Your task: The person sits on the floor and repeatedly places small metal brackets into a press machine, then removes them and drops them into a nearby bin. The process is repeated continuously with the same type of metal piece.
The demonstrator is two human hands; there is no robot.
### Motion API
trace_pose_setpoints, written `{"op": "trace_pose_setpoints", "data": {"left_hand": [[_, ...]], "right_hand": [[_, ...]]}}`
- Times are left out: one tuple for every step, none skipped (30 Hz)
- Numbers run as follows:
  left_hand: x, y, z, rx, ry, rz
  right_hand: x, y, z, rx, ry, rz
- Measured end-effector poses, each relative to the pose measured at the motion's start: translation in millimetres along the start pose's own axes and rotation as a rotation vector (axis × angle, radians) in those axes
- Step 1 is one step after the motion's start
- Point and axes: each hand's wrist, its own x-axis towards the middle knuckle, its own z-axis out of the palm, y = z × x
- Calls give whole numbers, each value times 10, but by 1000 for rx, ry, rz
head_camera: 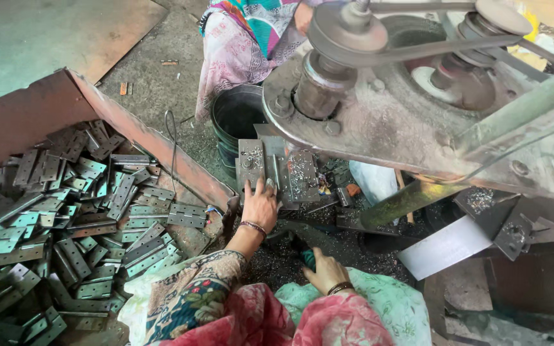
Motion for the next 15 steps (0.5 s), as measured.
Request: {"op": "trace_pose_setpoints", "data": {"left_hand": [[-108,30,0,-10,-7,23],[-215,63,9,-22,-13,42],[-311,84,23,-34,-19,61],[-386,114,47,7,47,77],[-446,135,73,48,113,94],[-472,149,94,87,181,109],[-482,150,110,108,227,119],[-463,143,117,131,279,127],[-447,129,118,154,331,136],[-436,111,112,149,309,148],[-433,85,94,144,288,160],[-428,70,64,139,267,172],[-424,73,21,144,277,182],[-433,74,-33,150,285,193],[-440,74,-95,157,293,204]], "right_hand": [[-30,-37,-43,-7,3,10],[-54,-66,-74,-18,5,16],[-69,-96,-85,-29,7,23],[-86,-105,-90,-23,11,20],[-100,-112,-83,-18,14,17],[-109,-109,-83,-15,18,14],[-122,-107,-74,-12,22,18],[-111,-101,-81,-11,30,20],[-106,-95,-80,-9,38,21],[-109,-92,-69,-12,43,14],[-115,-91,-55,-15,47,7],[-116,-81,-50,-19,51,-2],[-117,-68,-52,-23,47,-1],[-117,-58,-51,-26,41,0],[-107,-44,-61,-28,35,1]]}}
